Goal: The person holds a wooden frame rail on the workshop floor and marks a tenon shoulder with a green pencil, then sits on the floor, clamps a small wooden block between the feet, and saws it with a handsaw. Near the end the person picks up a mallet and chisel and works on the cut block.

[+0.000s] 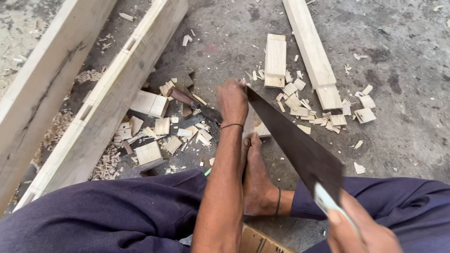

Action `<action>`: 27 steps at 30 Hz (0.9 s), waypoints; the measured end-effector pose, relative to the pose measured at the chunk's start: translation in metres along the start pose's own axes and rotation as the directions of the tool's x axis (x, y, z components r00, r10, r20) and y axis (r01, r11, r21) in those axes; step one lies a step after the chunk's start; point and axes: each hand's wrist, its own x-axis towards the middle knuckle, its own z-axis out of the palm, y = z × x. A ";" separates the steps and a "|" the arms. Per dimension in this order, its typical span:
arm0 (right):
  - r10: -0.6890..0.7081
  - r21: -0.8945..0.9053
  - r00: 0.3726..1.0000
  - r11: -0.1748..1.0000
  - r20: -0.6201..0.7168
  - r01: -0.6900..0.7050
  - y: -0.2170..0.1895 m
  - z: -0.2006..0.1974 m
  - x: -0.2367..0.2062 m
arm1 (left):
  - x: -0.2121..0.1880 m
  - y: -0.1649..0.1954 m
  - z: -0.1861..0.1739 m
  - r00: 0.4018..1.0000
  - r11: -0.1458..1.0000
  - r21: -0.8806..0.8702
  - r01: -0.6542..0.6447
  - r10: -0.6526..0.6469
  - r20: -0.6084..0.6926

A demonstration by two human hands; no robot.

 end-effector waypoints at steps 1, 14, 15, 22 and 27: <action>0.090 0.020 0.996 0.996 0.006 -0.090 0.001 -0.002 -0.003 | 0.000 0.001 0.001 0.999 0.999 -0.001 -0.044 0.044 -0.009; 0.123 0.176 0.988 0.975 0.090 -0.137 0.013 0.006 0.014 | -0.003 0.006 -0.010 0.997 0.997 -0.017 0.080 -0.081 -0.010; 0.061 0.080 0.997 0.995 0.038 -0.064 0.009 -0.003 0.005 | -0.003 0.006 -0.007 0.997 0.997 -0.031 0.074 -0.074 -0.004; 0.204 0.340 0.965 0.907 0.166 -0.250 -0.028 0.022 0.035 | -0.005 0.008 -0.007 0.999 1.000 -0.005 0.030 -0.030 0.020; 0.296 0.162 0.937 0.931 0.183 -0.326 -0.046 0.007 0.032 | -0.009 0.024 -0.001 0.997 0.998 -0.007 0.057 -0.057 0.056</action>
